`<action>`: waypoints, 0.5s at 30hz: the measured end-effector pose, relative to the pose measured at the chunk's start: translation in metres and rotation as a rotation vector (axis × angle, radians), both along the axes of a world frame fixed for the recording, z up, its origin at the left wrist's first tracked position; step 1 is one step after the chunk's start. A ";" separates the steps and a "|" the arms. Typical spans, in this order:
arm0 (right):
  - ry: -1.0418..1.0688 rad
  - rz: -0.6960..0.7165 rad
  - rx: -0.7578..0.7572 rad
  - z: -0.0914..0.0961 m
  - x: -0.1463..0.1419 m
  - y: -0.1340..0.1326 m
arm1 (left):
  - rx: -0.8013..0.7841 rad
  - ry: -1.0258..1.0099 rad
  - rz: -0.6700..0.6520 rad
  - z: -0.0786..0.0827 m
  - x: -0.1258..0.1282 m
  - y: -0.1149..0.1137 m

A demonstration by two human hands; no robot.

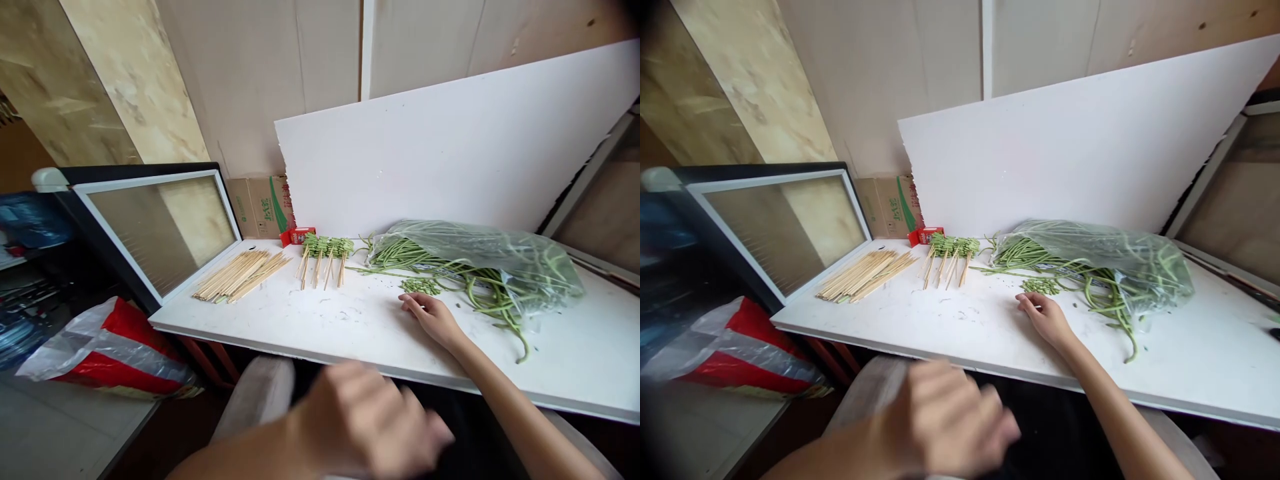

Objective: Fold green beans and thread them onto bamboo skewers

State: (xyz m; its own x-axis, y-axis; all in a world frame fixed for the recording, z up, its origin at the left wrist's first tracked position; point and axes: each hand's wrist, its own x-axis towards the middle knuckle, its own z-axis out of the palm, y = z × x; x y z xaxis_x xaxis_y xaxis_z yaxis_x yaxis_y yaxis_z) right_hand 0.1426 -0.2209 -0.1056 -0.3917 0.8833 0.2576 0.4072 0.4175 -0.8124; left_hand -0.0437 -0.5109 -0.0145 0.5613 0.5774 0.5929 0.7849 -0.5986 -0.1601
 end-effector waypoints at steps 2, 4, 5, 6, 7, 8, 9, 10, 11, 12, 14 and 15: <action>0.006 -0.004 -0.006 0.002 0.000 -0.002 | -0.067 -0.242 0.315 -0.001 -0.051 0.049; 0.027 -0.011 -0.019 0.003 0.000 -0.004 | -0.214 -0.384 0.676 -0.005 -0.114 0.086; 0.036 -0.012 -0.027 0.004 0.000 -0.005 | -0.284 -0.384 0.864 -0.009 -0.146 0.098; 0.042 -0.011 -0.034 0.004 0.000 -0.006 | -0.340 -0.357 1.008 -0.014 -0.177 0.105; 0.048 -0.009 -0.036 0.004 -0.001 -0.006 | -0.363 -0.354 1.082 -0.018 -0.205 0.109; 0.052 -0.005 -0.035 0.005 -0.001 -0.007 | -0.378 -0.350 1.129 -0.023 -0.229 0.110; 0.053 0.002 -0.035 0.005 -0.001 -0.007 | -0.386 -0.340 1.171 -0.028 -0.249 0.108; 0.055 0.006 -0.035 0.005 -0.001 -0.008 | -0.388 -0.323 1.210 -0.033 -0.264 0.106; 0.056 0.009 -0.035 0.005 -0.001 -0.008 | -0.388 -0.300 1.242 -0.037 -0.276 0.103; 0.058 0.008 -0.036 0.004 -0.001 -0.008 | -0.388 -0.274 1.261 -0.041 -0.284 0.100; 0.070 -0.005 -0.036 0.003 0.000 -0.006 | -0.401 -0.219 1.277 -0.049 -0.295 0.097; 0.085 -0.015 -0.032 0.002 0.000 -0.005 | -0.410 -0.194 1.282 -0.052 -0.299 0.097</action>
State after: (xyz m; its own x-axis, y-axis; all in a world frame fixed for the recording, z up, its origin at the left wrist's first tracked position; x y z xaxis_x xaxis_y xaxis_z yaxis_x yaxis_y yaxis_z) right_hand 0.1429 -0.2259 -0.1036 -0.3566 0.8970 0.2610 0.3418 0.3853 -0.8571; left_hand -0.3426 -0.4140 -0.0664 -0.5705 0.7786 0.2614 0.8107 0.5848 0.0273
